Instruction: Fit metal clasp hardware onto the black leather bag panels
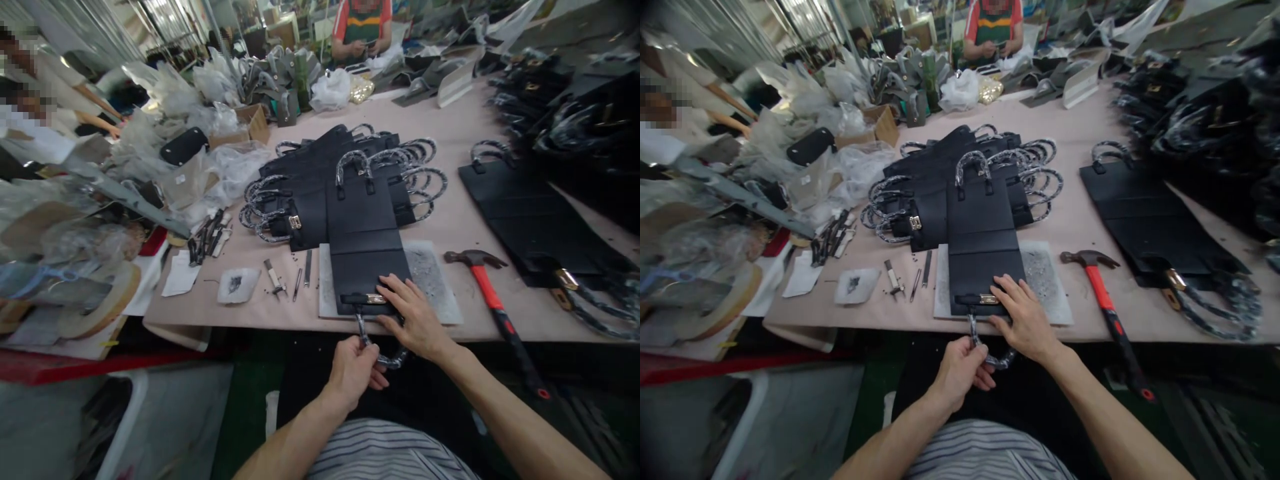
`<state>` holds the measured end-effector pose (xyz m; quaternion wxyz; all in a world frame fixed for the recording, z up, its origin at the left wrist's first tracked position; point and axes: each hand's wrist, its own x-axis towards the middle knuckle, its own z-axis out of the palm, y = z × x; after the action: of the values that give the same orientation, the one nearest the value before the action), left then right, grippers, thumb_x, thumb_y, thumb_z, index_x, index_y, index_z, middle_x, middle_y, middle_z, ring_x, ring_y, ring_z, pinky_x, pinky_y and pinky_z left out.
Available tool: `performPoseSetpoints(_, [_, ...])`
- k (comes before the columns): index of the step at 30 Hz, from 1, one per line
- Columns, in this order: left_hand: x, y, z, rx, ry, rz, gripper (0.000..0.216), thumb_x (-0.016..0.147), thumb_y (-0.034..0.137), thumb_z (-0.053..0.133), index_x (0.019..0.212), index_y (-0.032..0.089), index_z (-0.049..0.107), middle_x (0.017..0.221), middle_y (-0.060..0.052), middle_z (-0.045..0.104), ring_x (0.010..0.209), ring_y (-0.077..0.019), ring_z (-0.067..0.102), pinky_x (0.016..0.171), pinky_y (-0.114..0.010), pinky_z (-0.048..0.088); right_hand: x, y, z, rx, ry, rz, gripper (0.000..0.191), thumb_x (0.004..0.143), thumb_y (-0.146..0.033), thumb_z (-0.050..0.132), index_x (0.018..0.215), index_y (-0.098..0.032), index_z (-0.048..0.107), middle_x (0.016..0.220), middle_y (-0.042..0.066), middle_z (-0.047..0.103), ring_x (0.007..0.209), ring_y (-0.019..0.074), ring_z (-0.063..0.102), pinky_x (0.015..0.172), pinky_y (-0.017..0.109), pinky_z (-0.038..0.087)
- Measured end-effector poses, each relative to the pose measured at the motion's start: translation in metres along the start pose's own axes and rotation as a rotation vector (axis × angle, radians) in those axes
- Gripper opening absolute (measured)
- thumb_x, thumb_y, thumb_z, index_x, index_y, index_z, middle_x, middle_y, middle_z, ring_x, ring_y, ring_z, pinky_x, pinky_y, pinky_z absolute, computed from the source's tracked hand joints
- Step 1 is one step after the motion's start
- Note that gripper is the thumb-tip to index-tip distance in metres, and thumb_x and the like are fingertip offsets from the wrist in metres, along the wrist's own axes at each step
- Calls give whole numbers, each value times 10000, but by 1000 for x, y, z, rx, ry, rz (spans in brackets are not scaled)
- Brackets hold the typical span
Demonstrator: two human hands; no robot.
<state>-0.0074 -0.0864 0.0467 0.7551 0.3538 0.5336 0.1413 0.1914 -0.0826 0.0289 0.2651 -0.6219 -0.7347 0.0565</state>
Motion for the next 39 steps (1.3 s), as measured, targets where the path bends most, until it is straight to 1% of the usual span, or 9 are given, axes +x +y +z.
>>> performPoseSetpoints(13, [1, -4, -11, 8, -83, -9, 472, 734, 566, 680, 914, 145, 562, 650, -24, 654, 436, -142, 614, 401, -211, 458, -1, 6, 11, -61, -19, -43, 613, 903, -401, 612, 1456, -174, 477, 1560, 136, 429, 1474, 353, 341, 1180, 586, 309])
performPoseSetpoints(18, [-6, 30, -48, 320, -191, -52, 365, 852, 514, 596, 824, 150, 589, 663, -29, 651, 437, -126, 591, 438, -224, 440, -1, 8, 13, -67, 8, -28, 553, 922, -398, 579, 1428, -191, 498, 1549, 122, 445, 1465, 342, 359, 1186, 570, 303])
performPoseSetpoints(20, [-6, 55, -76, 478, -52, 53, 331, 899, 460, 546, 800, 152, 612, 681, -39, 662, 481, -134, 609, 480, -235, 449, -1, 8, 14, -58, 15, -24, 551, 925, -412, 578, 1425, -192, 503, 1547, 124, 448, 1465, 345, 359, 1187, 574, 299])
performPoseSetpoints(24, [7, 112, -131, 985, 566, 371, 270, 930, 375, 524, 855, 167, 678, 826, -106, 726, 795, -245, 713, 709, -325, 524, 0, 7, 14, -33, 21, -14, 559, 923, -417, 591, 1427, -189, 507, 1543, 132, 452, 1464, 350, 359, 1189, 591, 293])
performPoseSetpoints(26, [20, 134, -151, 1216, 778, 363, 287, 929, 396, 534, 897, 161, 695, 927, -170, 742, 960, -320, 711, 818, -388, 524, 1, 5, 12, -25, 18, -5, 569, 909, -407, 613, 1425, -189, 511, 1539, 133, 456, 1463, 351, 361, 1187, 598, 296])
performPoseSetpoints(30, [48, 155, -174, 1387, 757, 198, 425, 862, 534, 607, 911, 122, 698, 1041, -277, 729, 1061, -416, 686, 854, -456, 522, 3, 0, 8, -16, 4, 22, 590, 876, -371, 654, 1423, -198, 517, 1535, 130, 462, 1464, 346, 360, 1188, 606, 297])
performPoseSetpoints(32, [59, 158, -182, 1356, 713, 125, 418, 801, 551, 675, 824, 135, 688, 936, -260, 745, 1009, -411, 703, 812, -441, 530, 3, -1, 6, -17, -4, 29, 600, 869, -362, 661, 1427, -201, 514, 1538, 128, 458, 1469, 343, 353, 1190, 604, 296])
performPoseSetpoints(36, [71, 160, -193, 1118, 685, 59, 272, 660, 336, 817, 591, 174, 609, 506, -107, 626, 717, -344, 710, 656, -392, 521, 4, -3, 3, -17, -21, 37, 611, 865, -359, 669, 1431, -192, 510, 1550, 132, 441, 1474, 344, 343, 1191, 594, 294])
performPoseSetpoints(39, [68, 160, -198, 816, 650, 86, 259, 578, 185, 839, 558, 174, 581, 413, -21, 530, 546, -259, 636, 548, -344, 496, 4, -3, 2, -12, -21, 40, 605, 868, -362, 670, 1425, -185, 514, 1548, 136, 442, 1471, 345, 345, 1193, 592, 288])
